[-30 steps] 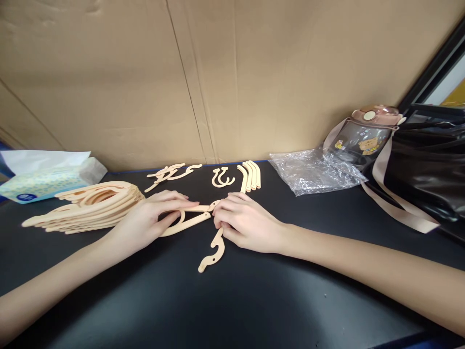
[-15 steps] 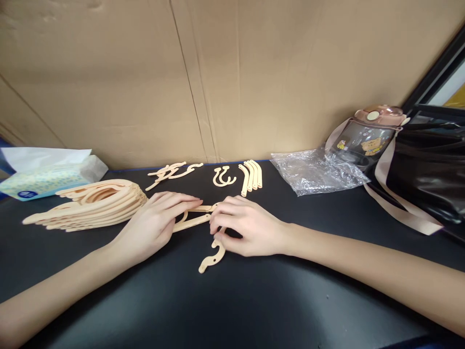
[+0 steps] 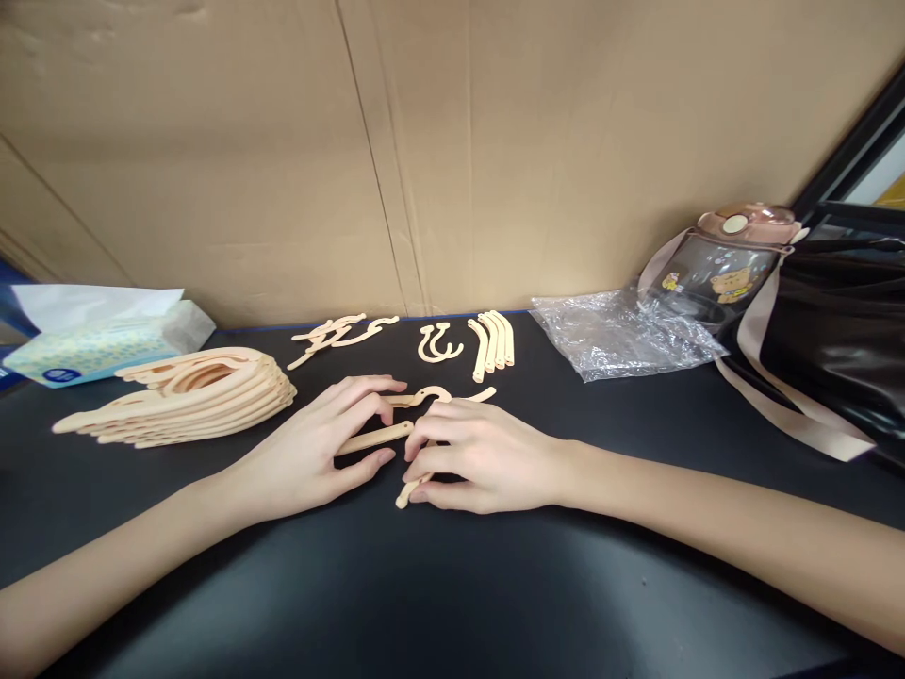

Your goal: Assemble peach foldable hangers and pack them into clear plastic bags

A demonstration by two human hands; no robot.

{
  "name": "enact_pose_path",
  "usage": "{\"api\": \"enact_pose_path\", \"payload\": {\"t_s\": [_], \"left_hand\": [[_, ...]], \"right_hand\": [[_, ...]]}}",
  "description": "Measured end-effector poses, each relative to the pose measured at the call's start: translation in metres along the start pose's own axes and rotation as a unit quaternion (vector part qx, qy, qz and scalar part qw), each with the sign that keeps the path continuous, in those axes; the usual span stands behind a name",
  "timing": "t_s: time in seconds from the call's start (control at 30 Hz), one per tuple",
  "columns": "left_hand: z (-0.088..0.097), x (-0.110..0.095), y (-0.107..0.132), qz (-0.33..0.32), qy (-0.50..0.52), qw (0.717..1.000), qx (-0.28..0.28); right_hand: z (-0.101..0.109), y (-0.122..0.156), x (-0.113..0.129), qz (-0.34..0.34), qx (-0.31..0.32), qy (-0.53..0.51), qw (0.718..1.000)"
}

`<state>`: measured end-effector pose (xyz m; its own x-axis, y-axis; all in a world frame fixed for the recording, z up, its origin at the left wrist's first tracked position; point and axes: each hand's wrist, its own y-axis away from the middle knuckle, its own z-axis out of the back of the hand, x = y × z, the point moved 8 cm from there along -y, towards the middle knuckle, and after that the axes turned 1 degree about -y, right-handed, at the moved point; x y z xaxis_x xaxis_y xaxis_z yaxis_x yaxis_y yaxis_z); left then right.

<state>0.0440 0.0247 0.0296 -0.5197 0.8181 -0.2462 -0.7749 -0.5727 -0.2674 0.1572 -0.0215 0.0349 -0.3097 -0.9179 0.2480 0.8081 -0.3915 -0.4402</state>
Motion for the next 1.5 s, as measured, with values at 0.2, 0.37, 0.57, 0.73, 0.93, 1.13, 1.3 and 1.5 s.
{"api": "enact_pose_path", "payload": {"t_s": [0.2, 0.37, 0.57, 0.73, 0.93, 1.13, 1.3, 1.5], "left_hand": [[-0.004, 0.001, 0.000, 0.006, 0.017, 1.000, 0.025], [-0.002, -0.004, -0.001, 0.002, -0.021, 0.999, 0.030], [-0.002, -0.006, -0.001, -0.005, -0.040, 0.999, 0.011], [-0.003, -0.009, 0.000, -0.025, -0.057, 0.998, 0.000], [-0.004, -0.009, 0.000, -0.025, -0.081, 0.996, 0.007], [-0.001, -0.005, 0.001, -0.003, -0.053, 0.999, -0.011], [-0.005, -0.006, 0.003, 0.010, -0.045, 0.999, 0.006], [-0.006, -0.010, 0.003, 0.005, -0.072, 0.997, 0.016]], "right_hand": [[0.008, 0.003, -0.012, -0.087, -0.056, 0.040, 0.994], [0.011, 0.010, -0.027, -0.192, -0.073, 0.076, 0.976], [0.012, 0.009, -0.030, -0.210, -0.079, 0.070, 0.972], [0.008, 0.006, -0.027, -0.176, -0.053, 0.090, 0.979], [0.010, 0.011, -0.031, -0.215, -0.083, 0.009, 0.973], [0.005, 0.009, -0.032, -0.221, -0.049, 0.046, 0.973], [0.003, 0.007, -0.030, -0.204, -0.035, 0.059, 0.977], [0.001, 0.005, -0.027, -0.173, -0.024, 0.055, 0.983]]}}
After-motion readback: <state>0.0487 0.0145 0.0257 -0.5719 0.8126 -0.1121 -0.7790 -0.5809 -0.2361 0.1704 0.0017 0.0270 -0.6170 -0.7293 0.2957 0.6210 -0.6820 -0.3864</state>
